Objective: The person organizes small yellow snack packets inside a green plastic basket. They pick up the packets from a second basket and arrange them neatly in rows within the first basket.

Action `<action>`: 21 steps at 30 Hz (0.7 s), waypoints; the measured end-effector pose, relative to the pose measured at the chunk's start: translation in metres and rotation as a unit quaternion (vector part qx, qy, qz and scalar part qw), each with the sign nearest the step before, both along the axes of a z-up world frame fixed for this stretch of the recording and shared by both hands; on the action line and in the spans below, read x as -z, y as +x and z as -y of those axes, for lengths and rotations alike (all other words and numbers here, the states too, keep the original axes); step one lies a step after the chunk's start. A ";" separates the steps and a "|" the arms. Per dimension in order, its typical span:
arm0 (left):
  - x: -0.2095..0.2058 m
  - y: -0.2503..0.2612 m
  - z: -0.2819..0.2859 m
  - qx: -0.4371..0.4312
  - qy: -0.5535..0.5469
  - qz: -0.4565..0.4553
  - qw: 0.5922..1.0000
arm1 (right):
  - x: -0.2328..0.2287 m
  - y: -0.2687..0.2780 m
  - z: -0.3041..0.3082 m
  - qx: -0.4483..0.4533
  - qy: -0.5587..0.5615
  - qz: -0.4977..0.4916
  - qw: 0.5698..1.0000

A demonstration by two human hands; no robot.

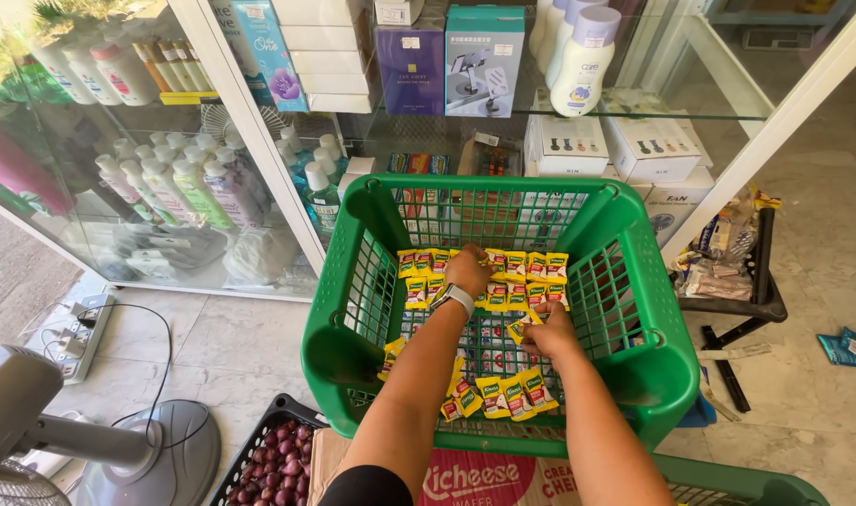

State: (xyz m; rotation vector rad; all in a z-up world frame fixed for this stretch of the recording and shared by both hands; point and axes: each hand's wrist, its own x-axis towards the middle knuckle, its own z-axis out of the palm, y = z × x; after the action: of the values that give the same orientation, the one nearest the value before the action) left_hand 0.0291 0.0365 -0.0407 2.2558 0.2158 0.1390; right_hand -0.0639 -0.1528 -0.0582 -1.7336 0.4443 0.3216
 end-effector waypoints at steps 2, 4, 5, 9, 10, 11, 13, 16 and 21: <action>-0.001 -0.001 0.001 0.003 0.003 0.007 1.000 | -0.001 0.000 0.000 0.000 -0.004 -0.001 1.000; -0.007 -0.003 -0.001 0.005 0.006 0.015 1.000 | -0.002 0.000 -0.001 -0.002 -0.008 -0.001 1.000; -0.012 -0.006 -0.001 0.019 0.025 0.014 0.999 | -0.002 0.000 -0.001 -0.001 -0.008 -0.003 1.000; -0.031 -0.016 0.001 0.045 0.109 -0.008 0.993 | -0.003 0.000 0.000 0.003 -0.005 -0.006 1.000; -0.036 -0.021 0.002 0.045 0.109 -0.007 0.993 | -0.003 0.000 0.001 0.003 -0.005 -0.005 1.000; -0.042 -0.025 0.003 0.046 0.118 0.012 0.992 | -0.004 0.000 0.001 0.004 -0.002 -0.005 1.000; -0.049 -0.033 0.005 0.047 0.128 0.029 0.990 | -0.003 0.001 0.002 0.005 0.002 -0.007 1.000; -0.032 -0.035 0.004 0.108 0.075 0.015 0.991 | -0.003 0.001 0.002 0.024 0.037 0.014 0.999; -0.032 -0.042 -0.009 0.323 -0.136 -0.123 0.928 | -0.004 0.017 -0.004 0.049 0.106 0.095 0.989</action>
State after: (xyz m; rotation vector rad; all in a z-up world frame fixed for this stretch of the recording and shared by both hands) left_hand -0.0127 0.0452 -0.0086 1.9495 -0.3628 -0.4968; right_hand -0.0469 -0.1486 -0.0541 -1.5129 0.3423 0.1249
